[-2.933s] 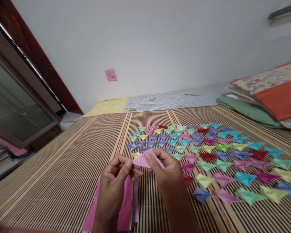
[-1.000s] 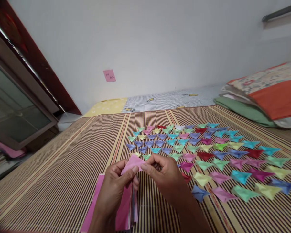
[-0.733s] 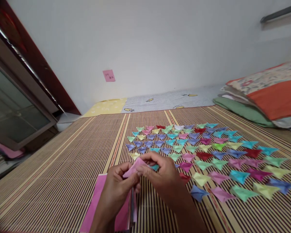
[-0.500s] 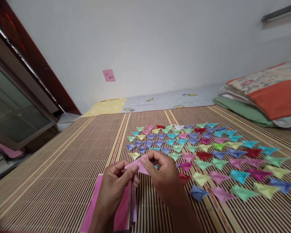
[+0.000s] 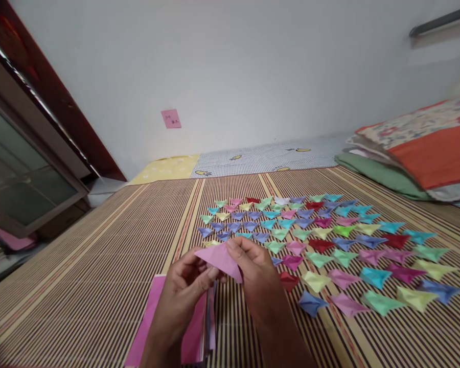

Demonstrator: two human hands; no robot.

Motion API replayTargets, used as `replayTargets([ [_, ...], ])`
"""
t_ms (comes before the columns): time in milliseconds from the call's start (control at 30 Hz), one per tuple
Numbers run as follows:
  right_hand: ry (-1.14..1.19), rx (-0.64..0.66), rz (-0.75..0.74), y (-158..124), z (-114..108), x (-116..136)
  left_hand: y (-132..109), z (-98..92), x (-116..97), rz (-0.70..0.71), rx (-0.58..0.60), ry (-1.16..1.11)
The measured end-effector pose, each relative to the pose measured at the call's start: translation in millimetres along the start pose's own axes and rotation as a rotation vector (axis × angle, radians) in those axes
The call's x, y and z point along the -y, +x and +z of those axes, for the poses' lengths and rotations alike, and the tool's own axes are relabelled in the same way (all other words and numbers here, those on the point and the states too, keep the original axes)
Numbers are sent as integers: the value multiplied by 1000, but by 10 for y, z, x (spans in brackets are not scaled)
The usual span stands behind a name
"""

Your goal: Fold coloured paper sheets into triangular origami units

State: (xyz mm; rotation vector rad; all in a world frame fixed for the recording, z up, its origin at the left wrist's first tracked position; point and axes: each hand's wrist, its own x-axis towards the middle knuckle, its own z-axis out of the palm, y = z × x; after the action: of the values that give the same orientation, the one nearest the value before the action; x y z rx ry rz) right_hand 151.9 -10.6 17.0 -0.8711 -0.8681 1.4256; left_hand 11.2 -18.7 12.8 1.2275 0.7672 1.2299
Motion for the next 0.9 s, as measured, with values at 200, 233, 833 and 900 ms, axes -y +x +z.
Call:
replayTargets([
  [200,101,-25,0,22,35,-90,13,33,15,49,-69,12],
  [233,107,-17,-13,25,34,-114,17,44,16,58,-101,33],
  [833,-819,-147,-735,-29,135,-132,18,16,125,181,-501,492],
  [900,-899,-235,-843,-25,152,-133,21,39,113,186,-500,451],
])
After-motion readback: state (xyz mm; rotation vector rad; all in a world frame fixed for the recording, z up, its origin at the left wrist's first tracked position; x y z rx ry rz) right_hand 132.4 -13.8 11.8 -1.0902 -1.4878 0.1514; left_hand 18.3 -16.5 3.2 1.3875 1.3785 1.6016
